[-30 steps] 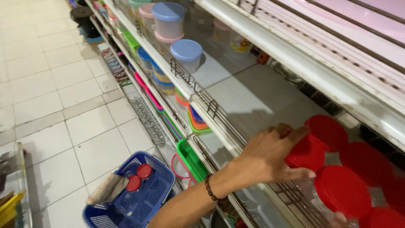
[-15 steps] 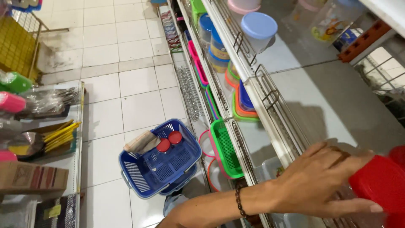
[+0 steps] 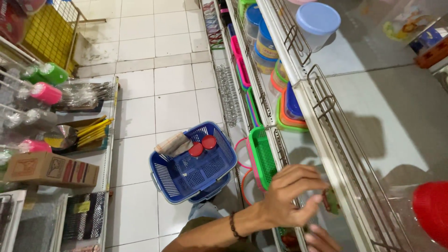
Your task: The person takes plastic containers with red lids out of a blue basket on the floor and places them in rows on a store shelf, pressing them into line with both hands. They then pick up a clear lidded container and a wrapped item from the basket.
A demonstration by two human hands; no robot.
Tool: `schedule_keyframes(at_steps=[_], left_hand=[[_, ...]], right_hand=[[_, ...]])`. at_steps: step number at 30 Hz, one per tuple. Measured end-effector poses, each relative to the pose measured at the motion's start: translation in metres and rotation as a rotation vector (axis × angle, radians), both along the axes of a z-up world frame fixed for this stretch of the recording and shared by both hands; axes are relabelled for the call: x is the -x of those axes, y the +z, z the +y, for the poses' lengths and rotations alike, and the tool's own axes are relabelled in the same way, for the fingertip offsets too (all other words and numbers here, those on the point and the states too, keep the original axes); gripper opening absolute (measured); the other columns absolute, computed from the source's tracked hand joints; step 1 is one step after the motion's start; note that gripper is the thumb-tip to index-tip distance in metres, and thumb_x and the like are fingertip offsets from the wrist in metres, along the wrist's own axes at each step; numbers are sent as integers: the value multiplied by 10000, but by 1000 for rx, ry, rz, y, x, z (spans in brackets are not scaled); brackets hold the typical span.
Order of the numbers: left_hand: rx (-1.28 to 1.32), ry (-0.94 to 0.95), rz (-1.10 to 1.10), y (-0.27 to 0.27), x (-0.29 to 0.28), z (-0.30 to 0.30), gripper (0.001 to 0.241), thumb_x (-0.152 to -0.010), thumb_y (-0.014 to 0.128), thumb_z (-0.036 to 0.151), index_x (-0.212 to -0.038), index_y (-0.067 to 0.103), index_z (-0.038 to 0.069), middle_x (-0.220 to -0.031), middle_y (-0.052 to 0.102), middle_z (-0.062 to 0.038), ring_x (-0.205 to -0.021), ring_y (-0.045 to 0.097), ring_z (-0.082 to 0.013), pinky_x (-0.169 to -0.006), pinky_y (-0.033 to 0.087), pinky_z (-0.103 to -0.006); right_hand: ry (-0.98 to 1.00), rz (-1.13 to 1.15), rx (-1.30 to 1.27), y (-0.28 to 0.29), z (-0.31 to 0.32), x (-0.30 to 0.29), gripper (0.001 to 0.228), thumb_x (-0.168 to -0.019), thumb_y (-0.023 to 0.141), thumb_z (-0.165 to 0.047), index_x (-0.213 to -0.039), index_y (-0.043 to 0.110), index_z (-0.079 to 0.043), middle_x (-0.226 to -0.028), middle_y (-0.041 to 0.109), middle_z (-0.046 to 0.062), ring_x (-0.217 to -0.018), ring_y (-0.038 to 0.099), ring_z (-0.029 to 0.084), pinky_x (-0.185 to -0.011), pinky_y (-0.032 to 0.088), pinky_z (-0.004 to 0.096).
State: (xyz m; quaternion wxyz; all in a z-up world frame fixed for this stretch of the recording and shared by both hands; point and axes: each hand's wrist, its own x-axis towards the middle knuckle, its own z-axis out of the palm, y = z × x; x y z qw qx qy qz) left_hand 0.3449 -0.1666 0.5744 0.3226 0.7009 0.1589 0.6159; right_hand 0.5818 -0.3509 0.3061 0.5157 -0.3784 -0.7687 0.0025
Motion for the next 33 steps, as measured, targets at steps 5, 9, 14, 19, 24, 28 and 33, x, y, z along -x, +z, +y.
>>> schedule_keyframes(at_steps=[5,9,14,19,24,28,33], left_hand=[[182,242,222,-128,60,28,178,-850,677,29,-1024,714,22,-1052,694,-170,-999,687,-336,-861,565,-423],[466,339,346,-209,101,36,131,-881,659,22,-988,734,20,-956,723,-161,-846,718,-317,-758,575,-397],[475,304,385,-236,127,48,135,-882,666,23,-994,739,1,-944,714,-179,-838,703,-341,-729,562,-400],[778,319,393,-278,141,81,229,-847,593,1,-1001,762,15,-891,721,-151,-724,712,-304,-651,559,-388],[771,343,317,-307,175,118,181,-888,607,26,-985,760,25,-913,743,-141,-792,738,-267,-679,590,-356],[791,373,354,-348,201,149,173,-892,631,57,-1011,754,28,-979,754,-142,-849,745,-265,-707,605,-356],[931,354,473,-380,227,180,210,-865,648,78,-1053,735,43,-971,736,-136,-854,741,-298,-739,591,-396]], right_hand=[[-70,58,204,153,83,145,363,-915,633,-121,-1271,610,-58,-1260,681,136,-1236,671,329,-1063,542,466],[-186,149,489,145,114,192,413,-849,676,-56,-1261,656,-65,-1259,692,148,-1214,678,326,-1039,521,425],[-95,136,808,105,161,224,543,-810,707,-25,-1341,597,-57,-1367,611,173,-1298,576,372,-1080,447,423],[-13,133,876,77,202,248,644,-800,690,-3,-1417,514,-50,-1436,560,178,-1370,513,375,-1123,409,420],[-16,107,931,47,246,276,629,-822,687,-21,-1427,512,-48,-1453,558,176,-1387,500,369,-1140,398,415],[-54,77,1017,-2,277,298,634,-841,696,-57,-1445,502,-58,-1482,539,177,-1412,478,362,-1162,379,417],[-82,39,1166,-42,303,322,697,-835,717,-92,-1482,460,-76,-1519,482,202,-1432,426,374,-1172,345,428]])
